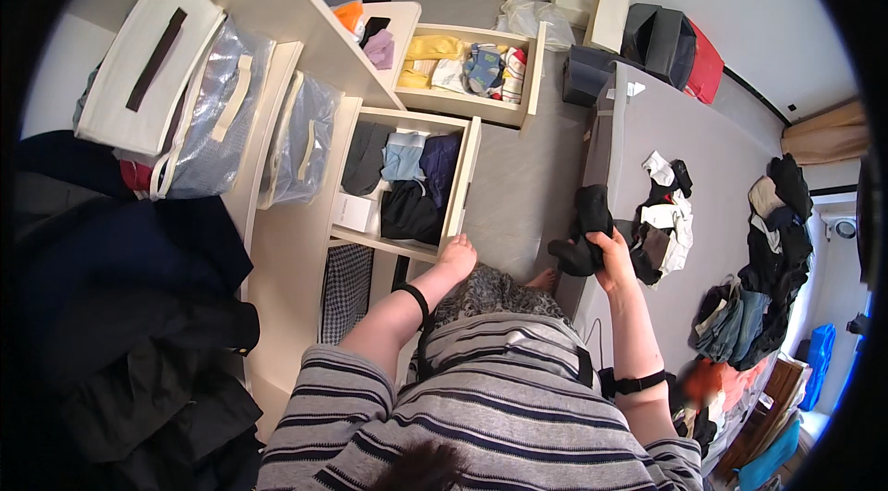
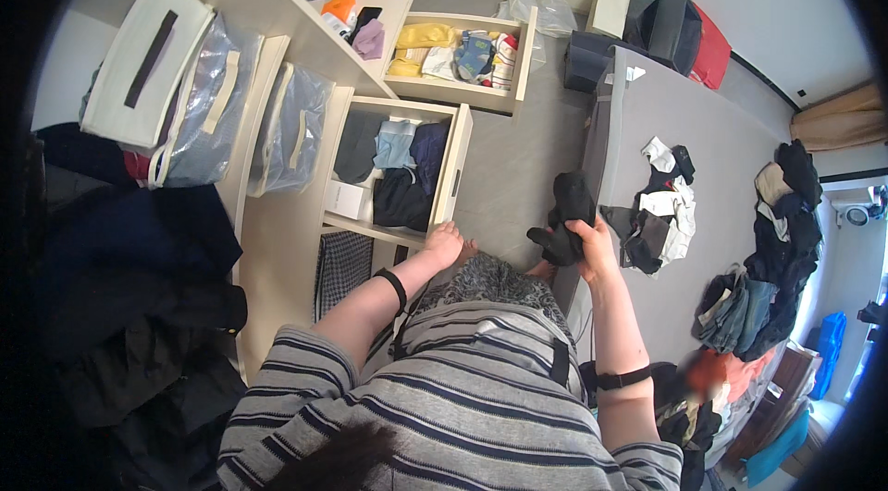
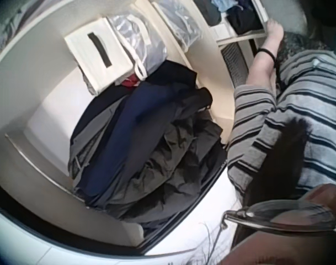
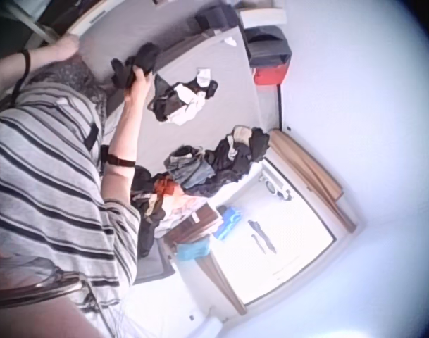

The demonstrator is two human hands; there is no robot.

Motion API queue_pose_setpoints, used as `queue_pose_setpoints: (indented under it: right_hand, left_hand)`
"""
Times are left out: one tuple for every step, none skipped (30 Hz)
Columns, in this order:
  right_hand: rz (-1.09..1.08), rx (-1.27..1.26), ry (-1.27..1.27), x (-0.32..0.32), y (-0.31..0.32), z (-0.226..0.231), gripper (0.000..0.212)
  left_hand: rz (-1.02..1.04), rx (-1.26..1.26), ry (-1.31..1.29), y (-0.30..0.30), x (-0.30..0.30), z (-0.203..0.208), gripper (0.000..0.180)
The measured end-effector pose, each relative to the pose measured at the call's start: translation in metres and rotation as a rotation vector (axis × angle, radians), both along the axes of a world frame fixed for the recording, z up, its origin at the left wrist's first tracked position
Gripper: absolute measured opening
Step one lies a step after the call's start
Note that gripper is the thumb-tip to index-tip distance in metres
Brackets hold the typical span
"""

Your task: The person picks up pairs of socks from a bed, folds them together, and places them into a dresser drawer, followed by folding and storing several items of black and grey clothing.

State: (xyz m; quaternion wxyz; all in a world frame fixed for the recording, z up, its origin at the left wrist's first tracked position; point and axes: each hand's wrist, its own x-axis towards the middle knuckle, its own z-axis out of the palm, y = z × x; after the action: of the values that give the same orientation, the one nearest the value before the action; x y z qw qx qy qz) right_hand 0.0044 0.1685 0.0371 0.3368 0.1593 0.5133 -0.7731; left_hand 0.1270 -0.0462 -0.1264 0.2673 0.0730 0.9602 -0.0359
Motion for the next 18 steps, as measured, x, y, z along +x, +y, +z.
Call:
queue_pose_setpoints:
  right_hand:
    - [-0.002, 0.002, 0.003, -0.002, -0.003, 0.003, 0.029]
    - [-0.005, 0.003, 0.006, -0.004, -0.006, 0.005, 0.029]
    - [-0.006, 0.005, 0.010, -0.007, -0.009, 0.007, 0.029]
    - [0.007, 0.001, 0.016, -0.006, -0.014, 0.012, 0.031]
    - [0.014, -0.001, 0.025, -0.006, -0.018, 0.013, 0.031]
    - [0.021, -0.002, 0.035, -0.007, -0.021, 0.015, 0.032]
    - [0.025, -0.002, 0.045, -0.008, -0.023, 0.017, 0.032]
    - [0.040, -0.017, 0.066, -0.009, -0.024, 0.014, 0.032]
    - [0.045, -0.018, 0.068, -0.009, -0.023, 0.012, 0.032]
    - [0.051, -0.019, 0.073, -0.010, -0.021, 0.009, 0.032]
    - [0.055, -0.025, 0.073, -0.009, -0.021, 0.008, 0.032]
    - [0.047, -0.020, 0.064, -0.008, -0.020, 0.008, 0.032]
    - [0.043, -0.016, 0.061, -0.008, -0.019, 0.009, 0.032]
    - [0.039, -0.014, 0.056, -0.007, -0.019, 0.009, 0.032]
    - [0.033, -0.012, 0.047, -0.005, -0.018, 0.009, 0.032]
    - [0.029, -0.007, 0.044, -0.004, -0.017, 0.007, 0.032]
    - [0.026, 0.001, 0.042, -0.004, -0.016, 0.005, 0.033]
    - [0.041, 0.003, 0.047, -0.005, -0.014, 0.002, 0.033]
  left_hand:
    - [-0.029, -0.002, -0.029, 0.002, 0.000, 0.002, 0.025]
    - [-0.057, -0.005, -0.059, 0.003, -0.001, 0.003, 0.025]
    - [-0.085, -0.006, -0.088, 0.004, -0.002, 0.004, 0.026]
    - [-0.066, -0.013, 0.007, 0.000, 0.001, -0.002, 0.026]
    - [-0.070, -0.030, 0.061, -0.003, 0.005, -0.008, 0.026]
    - [-0.073, -0.046, 0.117, -0.006, 0.007, -0.014, 0.026]
    - [-0.078, -0.062, 0.171, -0.008, 0.008, -0.016, 0.026]
    - [-0.063, -0.023, 0.097, -0.012, 0.006, -0.018, 0.026]
    - [-0.049, 0.001, 0.072, -0.017, 0.005, -0.020, 0.025]
    - [-0.034, 0.025, 0.050, -0.020, 0.002, -0.021, 0.024]
    - [-0.021, 0.023, 0.062, -0.025, 0.002, -0.020, 0.023]
    - [-0.007, 0.029, 0.077, -0.027, 0.001, -0.023, 0.022]
    - [0.013, 0.022, 0.091, -0.030, 0.001, -0.023, 0.021]
    - [0.028, 0.010, 0.107, -0.036, 0.002, -0.024, 0.021]
    - [0.043, -0.008, 0.124, -0.041, 0.003, -0.025, 0.020]
    - [0.061, -0.027, 0.128, -0.045, 0.005, -0.028, 0.020]
    - [0.080, -0.047, 0.125, -0.048, 0.004, -0.031, 0.021]
    - [0.094, -0.092, 0.105, -0.055, 0.006, -0.034, 0.022]
